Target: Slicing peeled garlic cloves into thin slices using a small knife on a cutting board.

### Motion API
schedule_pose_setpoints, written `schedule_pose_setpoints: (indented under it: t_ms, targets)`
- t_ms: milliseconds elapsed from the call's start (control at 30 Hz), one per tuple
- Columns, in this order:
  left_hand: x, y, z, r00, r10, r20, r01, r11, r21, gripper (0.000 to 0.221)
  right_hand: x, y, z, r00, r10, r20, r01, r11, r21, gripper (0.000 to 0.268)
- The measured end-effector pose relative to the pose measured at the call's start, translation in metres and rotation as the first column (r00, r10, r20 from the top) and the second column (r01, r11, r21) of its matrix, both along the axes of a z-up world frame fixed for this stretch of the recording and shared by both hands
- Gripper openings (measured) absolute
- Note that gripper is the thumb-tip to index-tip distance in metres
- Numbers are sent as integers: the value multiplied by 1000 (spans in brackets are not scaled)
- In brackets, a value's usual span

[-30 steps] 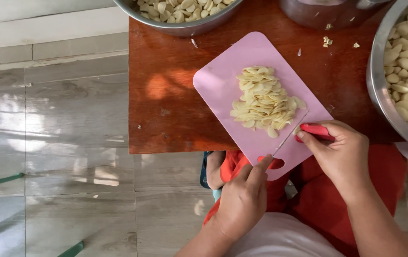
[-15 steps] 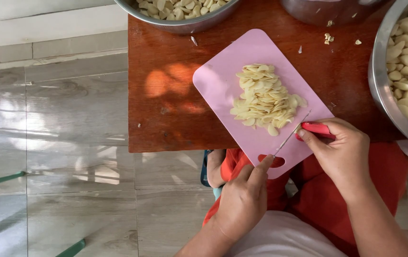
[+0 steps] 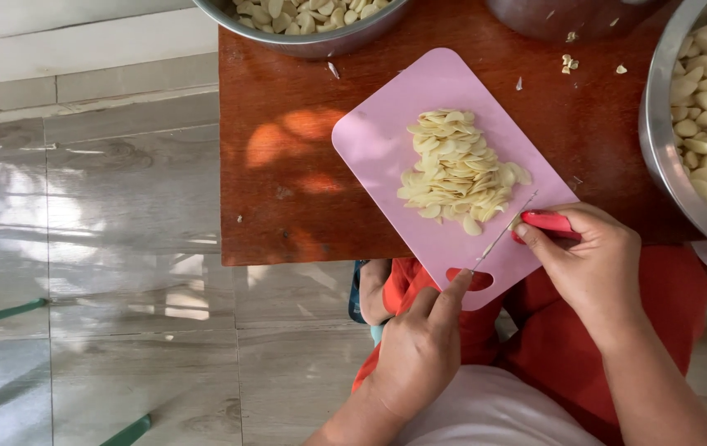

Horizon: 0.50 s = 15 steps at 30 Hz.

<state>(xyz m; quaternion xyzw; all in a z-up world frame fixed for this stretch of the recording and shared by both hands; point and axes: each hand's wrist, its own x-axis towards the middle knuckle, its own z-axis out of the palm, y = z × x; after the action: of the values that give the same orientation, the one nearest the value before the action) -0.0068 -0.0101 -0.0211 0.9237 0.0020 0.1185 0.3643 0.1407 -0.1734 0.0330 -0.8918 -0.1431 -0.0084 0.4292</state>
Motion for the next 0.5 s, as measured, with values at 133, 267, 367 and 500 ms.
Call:
schedule_pose_setpoints:
  t_ms: [133,267,367,500]
  targets:
    - [2,3,6,1000,-12,-29,11,999,-31,61,1,-1,-1,1000,-3,0,3,1000,-5,12]
    - [5,8,11,1000,-23,11,23,999,-34,54,2,-1,0,1000,13,2,-13,1000,-9,10]
    - [5,9,9,999,-49,-11,48,998,-27,55,2,-3,-3,1000,20,9,-19,1000,-17,10]
    - [8,9,8,996,-79,-30,78,997,-19,61,3,-3,-3,1000,22,21,-21,999,-35,11]
